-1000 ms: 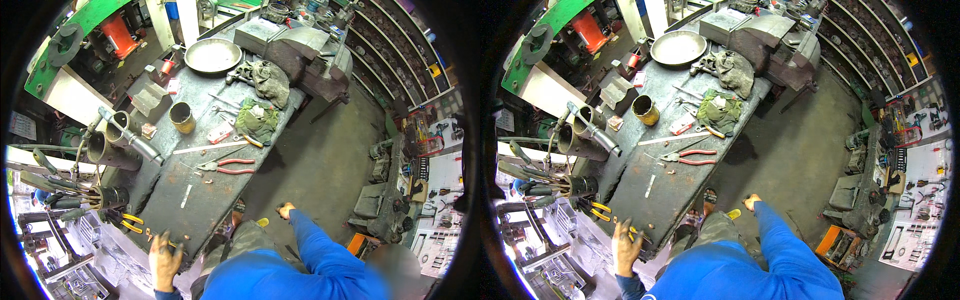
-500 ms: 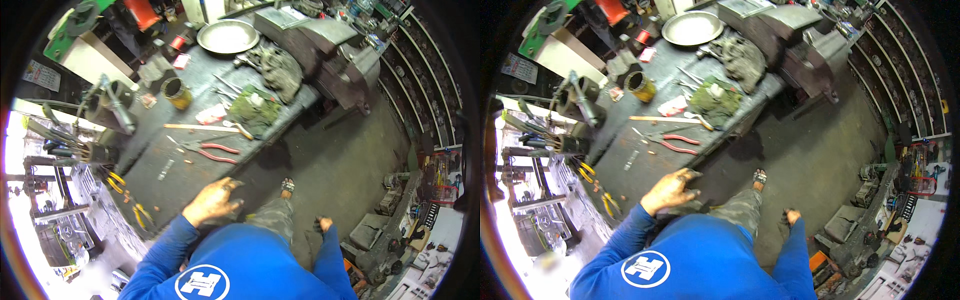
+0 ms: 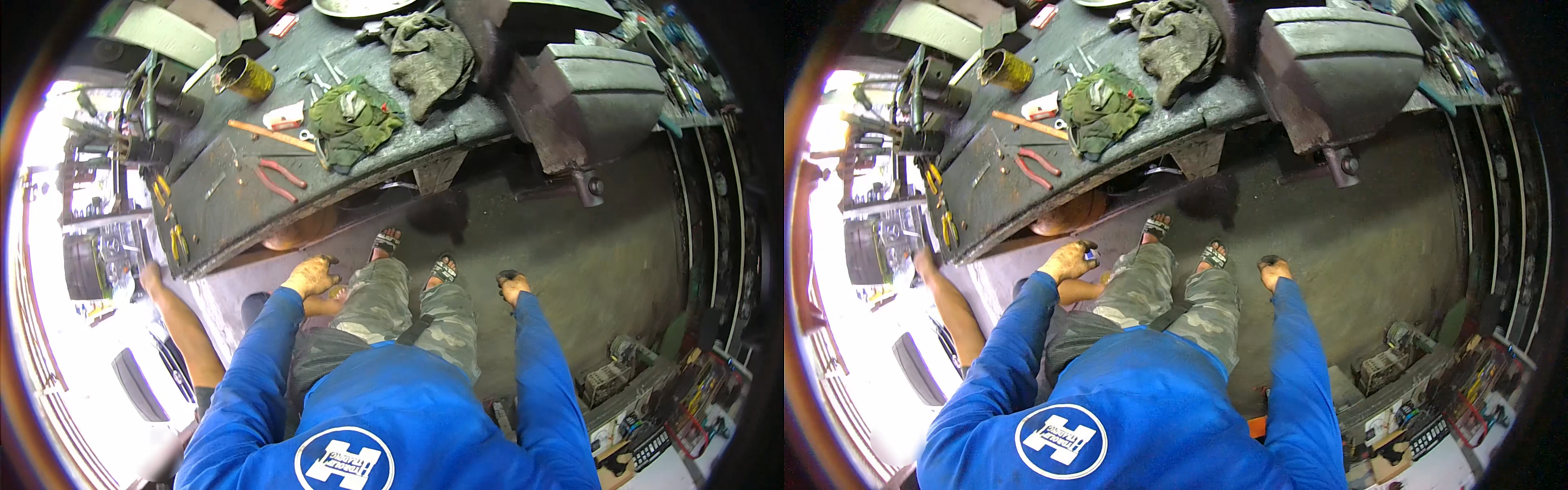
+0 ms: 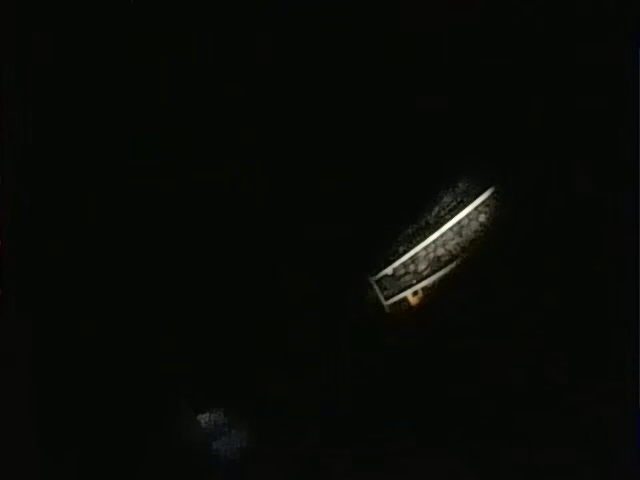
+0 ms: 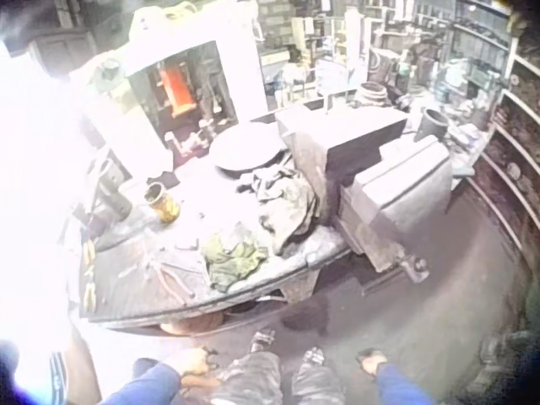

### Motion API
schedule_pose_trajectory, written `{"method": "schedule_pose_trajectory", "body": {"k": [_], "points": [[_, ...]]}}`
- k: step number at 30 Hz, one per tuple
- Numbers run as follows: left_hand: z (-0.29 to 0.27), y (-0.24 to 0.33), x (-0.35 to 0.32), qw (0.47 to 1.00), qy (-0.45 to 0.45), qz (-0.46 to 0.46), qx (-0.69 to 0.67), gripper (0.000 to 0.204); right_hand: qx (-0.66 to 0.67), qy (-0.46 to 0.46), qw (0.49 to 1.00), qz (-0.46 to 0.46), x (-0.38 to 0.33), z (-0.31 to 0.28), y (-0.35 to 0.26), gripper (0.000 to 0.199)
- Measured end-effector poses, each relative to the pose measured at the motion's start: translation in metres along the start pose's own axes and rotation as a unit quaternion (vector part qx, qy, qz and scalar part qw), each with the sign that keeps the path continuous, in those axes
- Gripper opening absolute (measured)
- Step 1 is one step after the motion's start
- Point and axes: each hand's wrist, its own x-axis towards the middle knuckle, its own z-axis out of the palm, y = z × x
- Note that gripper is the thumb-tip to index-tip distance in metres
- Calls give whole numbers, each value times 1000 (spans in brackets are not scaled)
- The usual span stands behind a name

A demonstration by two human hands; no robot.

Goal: The person uses a screwdriver to manipulate small components on a workbench, then picks up a cylindrical metal part and a larger housing. They carry both parts to a metal stand and place them down. The person returns to the workbench, picks up a wire brush, and walks toward the stand again.

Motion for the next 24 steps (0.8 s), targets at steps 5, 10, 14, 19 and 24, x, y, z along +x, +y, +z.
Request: {"method": "schedule_pose_trajectory", "body": {"k": [5, 10, 14, 19, 24], "points": [[61, -31, 6, 995, -3, -74, -68, 60, -311, -130, 934, -115, -12, 30, -72, 42], [108, -11, 26, 973, 53, -94, -206, 66, -467, -178, 837, -222, 5, 100, -189, 53], [147, -1, 49, 970, 56, -99, -215, 64, -466, -158, 811, -317, 73, 195, -285, 65], [207, -40, 66, 882, 254, -139, -371, 50, -501, 25, 773, -387, 156, 296, -372, 70], [254, -63, 41, 791, 266, -209, -510, 47, -569, 39, 702, -426, 211, 324, -398, 68]]}}
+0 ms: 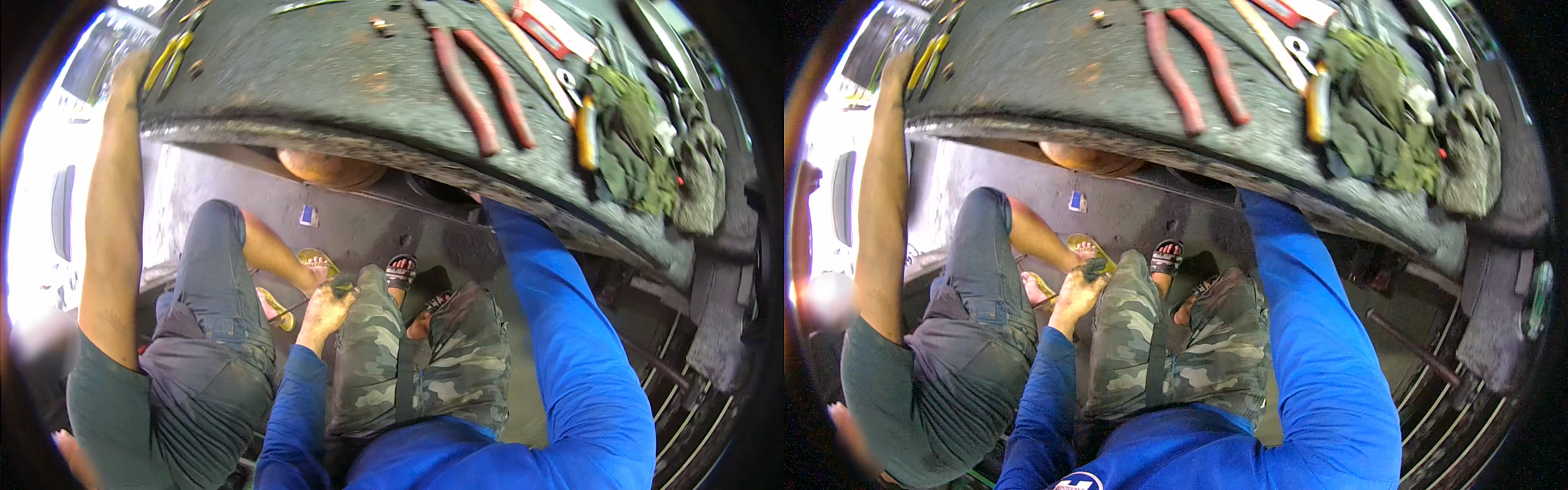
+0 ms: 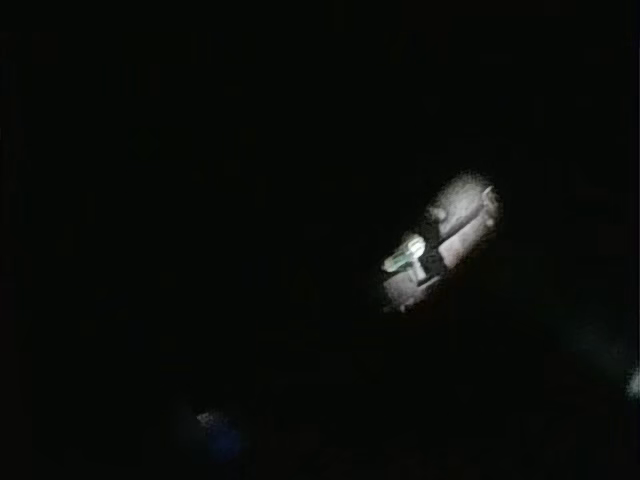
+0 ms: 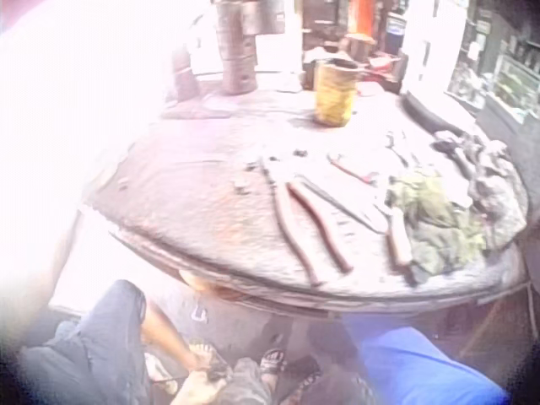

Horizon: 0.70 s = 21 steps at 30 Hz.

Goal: The person uses a screwdriver to manipulate small components on a workbench, then picks up a cylindrical metal part and a larger housing. They carry both parts to a metal stand and place them down. The person returns to the workbench, picks up a wire brush, and walks toward the stand again.

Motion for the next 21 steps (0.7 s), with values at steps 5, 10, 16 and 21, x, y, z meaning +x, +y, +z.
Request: {"method": "schedule_pose_trajectory", "body": {"k": [5, 10, 16, 21], "points": [[-5, 3, -37, 993, 65, -29, -92, 41, -17, 2, 994, -107, -32, -16, 1, 65], [-8, 29, -84, 993, 79, 12, -85, 42, 171, -61, 952, -245, -174, -93, -26, 66], [-23, 118, -152, 984, 34, 37, -171, 53, 705, -169, 680, -107, -305, -176, -46, 56], [-23, 204, -230, 958, -94, 61, -264, 54, 837, -276, 457, -119, -368, -236, -20, 68]]}}
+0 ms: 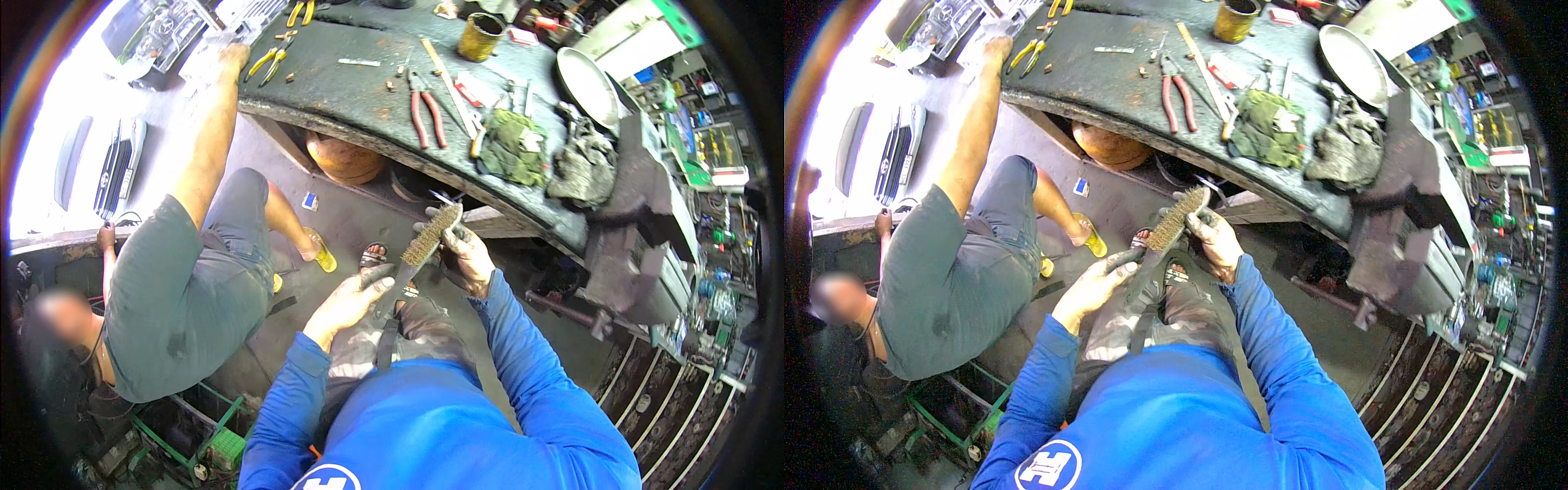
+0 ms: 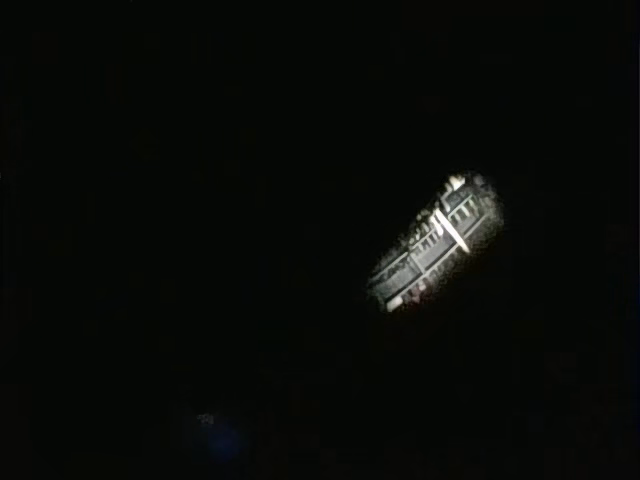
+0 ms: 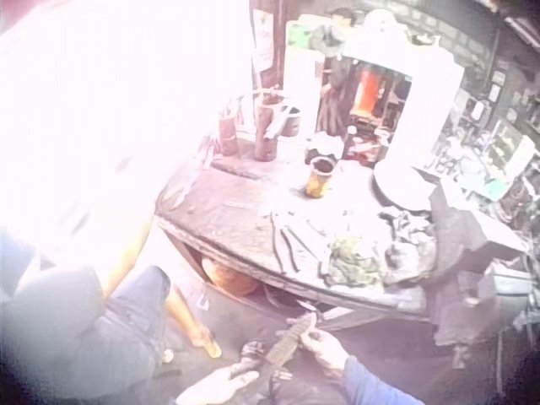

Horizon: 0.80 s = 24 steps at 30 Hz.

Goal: The person uses a screwdriver to manipulate small components on a workbench, then picks up a cylindrical metal part and a larger housing. They carry both parts to a metal stand and place them down. The person returns to the workbench, picks up a wire brush, and walks toward the stand again.

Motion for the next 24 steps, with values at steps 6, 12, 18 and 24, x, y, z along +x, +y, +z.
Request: {"method": "schedule_pose_trajectory", "body": {"k": [6, 12, 18, 24], "points": [[59, 40, -17, 995, 7, 68, -75, 35, 48, 42, 998, -4, -62, 35, -5, 64], [65, 86, -6, 935, -63, 189, 293, 42, -202, 118, 966, -108, -81, 57, 17, 44], [-14, 131, 8, 856, -105, 205, 463, 57, -479, 345, 770, -243, -80, 36, -19, 37], [-110, 136, 38, 904, 20, 137, 405, 56, -565, 472, 671, -92, -103, 43, -22, 26]]}}
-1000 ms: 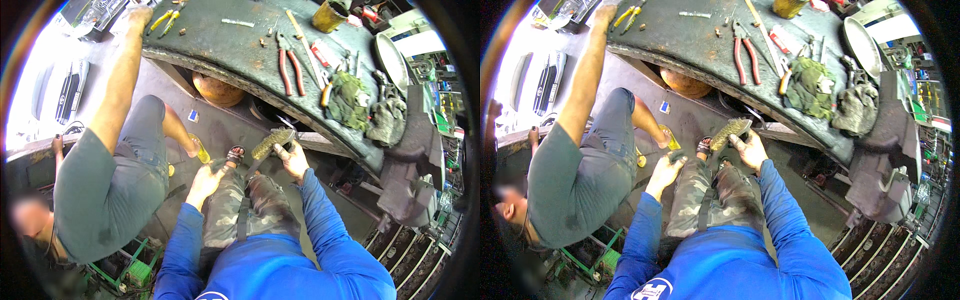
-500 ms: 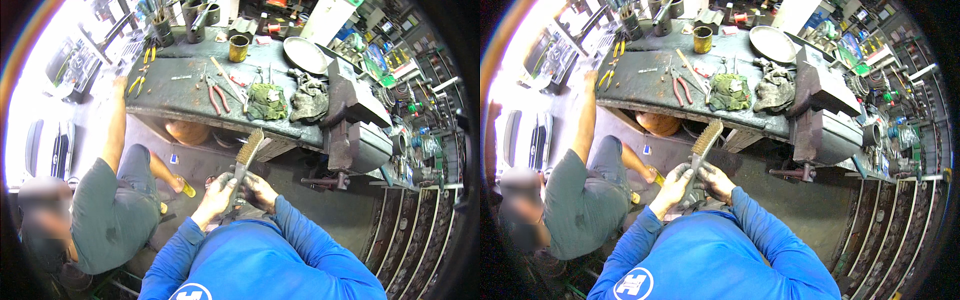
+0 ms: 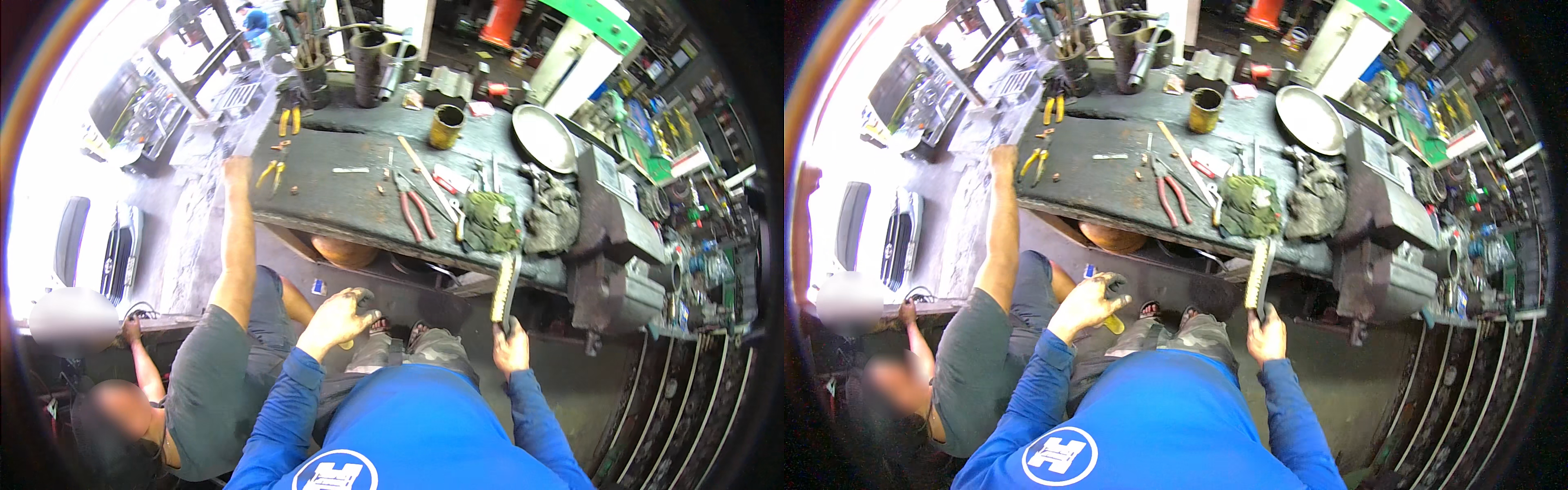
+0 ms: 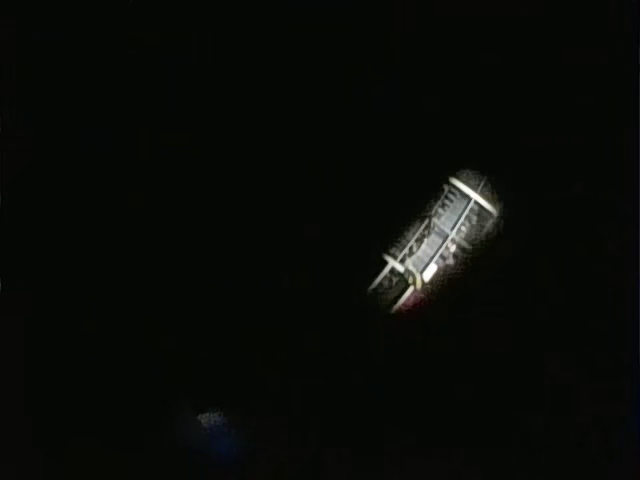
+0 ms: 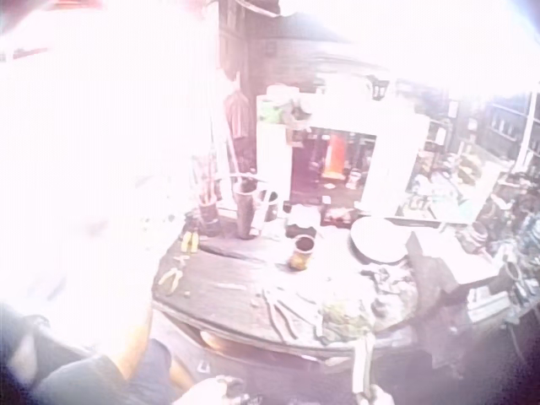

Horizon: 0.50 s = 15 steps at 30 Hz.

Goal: The person uses a screwdriver to manipulate small components on a workbench, then picks up a cylindrical metal part and a larger housing. They carry both parts to a metal stand and place them down. The person returns to the workbench, picks up a wire brush, and walks toward the stand again.

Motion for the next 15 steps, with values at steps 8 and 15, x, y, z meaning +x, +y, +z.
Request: {"method": "schedule_pose_trajectory", "body": {"k": [8, 15], "points": [[24, -155, 82, 970, -100, -98, 199, 56, -22, 21, 999, -42, 52, -3, -14, 25], [157, -203, 85, 956, -146, -243, -80, 64, -5, 8, 994, -113, 148, -15, -34, 38]]}}
